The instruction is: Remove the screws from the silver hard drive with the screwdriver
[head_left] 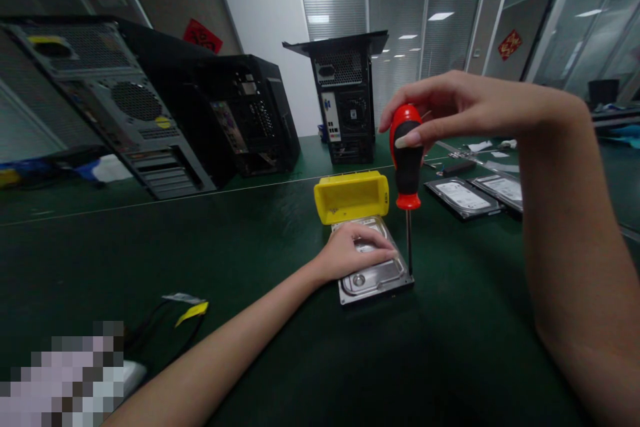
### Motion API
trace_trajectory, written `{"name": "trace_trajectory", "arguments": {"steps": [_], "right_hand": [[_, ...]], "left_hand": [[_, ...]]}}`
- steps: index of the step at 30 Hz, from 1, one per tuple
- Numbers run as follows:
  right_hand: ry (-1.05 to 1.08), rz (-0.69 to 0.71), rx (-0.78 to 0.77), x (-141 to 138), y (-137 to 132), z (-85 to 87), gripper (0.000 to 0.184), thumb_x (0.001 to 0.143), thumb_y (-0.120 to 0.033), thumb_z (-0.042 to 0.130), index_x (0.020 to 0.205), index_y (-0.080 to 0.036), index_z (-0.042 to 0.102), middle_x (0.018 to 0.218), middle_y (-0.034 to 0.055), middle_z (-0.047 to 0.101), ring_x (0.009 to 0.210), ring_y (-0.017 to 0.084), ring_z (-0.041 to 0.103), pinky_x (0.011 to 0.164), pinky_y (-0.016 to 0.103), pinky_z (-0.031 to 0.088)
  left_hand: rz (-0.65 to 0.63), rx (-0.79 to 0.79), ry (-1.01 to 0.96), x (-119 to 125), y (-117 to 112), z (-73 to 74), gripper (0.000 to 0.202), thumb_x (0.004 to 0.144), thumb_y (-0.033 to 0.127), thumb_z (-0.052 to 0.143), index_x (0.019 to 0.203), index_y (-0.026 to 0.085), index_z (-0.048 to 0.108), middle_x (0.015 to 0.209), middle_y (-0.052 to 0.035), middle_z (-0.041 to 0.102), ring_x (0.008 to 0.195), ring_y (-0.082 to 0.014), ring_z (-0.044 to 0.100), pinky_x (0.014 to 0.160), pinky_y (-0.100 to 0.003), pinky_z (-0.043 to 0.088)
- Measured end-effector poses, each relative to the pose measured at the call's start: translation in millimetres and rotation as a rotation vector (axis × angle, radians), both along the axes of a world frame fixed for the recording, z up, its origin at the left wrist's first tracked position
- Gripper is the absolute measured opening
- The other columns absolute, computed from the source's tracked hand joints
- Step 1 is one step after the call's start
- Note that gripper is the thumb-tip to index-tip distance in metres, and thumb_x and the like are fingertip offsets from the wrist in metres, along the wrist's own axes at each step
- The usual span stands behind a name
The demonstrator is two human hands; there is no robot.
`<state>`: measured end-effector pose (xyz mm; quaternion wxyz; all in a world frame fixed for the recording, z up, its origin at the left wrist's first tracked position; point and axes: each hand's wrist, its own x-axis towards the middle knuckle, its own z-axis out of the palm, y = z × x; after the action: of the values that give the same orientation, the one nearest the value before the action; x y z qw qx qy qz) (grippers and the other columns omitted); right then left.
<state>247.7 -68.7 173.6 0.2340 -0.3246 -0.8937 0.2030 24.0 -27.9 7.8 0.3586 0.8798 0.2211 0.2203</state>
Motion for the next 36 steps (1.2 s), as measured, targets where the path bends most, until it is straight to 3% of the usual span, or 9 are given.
{"name": "trace_trajectory", "arguments": {"steps": [36], "right_hand": [[-0.036,0.024,-0.018,-1.8,-2.6,1.5,0.032,0.079,-0.031,0.059,0.106,-0.015,0.055,0.106,0.0051,0.059,0.09,0.013,0.06,0.07,0.019,0.054]], "left_hand": [[0.005,0.004,0.017,-0.6,0.5,1.7,0.026,0.077,0.038,0.061,0.087,0.017,0.07,0.084,-0.0048,0.069,0.077,-0.0137,0.062,0.073,-0.027,0.046]]}}
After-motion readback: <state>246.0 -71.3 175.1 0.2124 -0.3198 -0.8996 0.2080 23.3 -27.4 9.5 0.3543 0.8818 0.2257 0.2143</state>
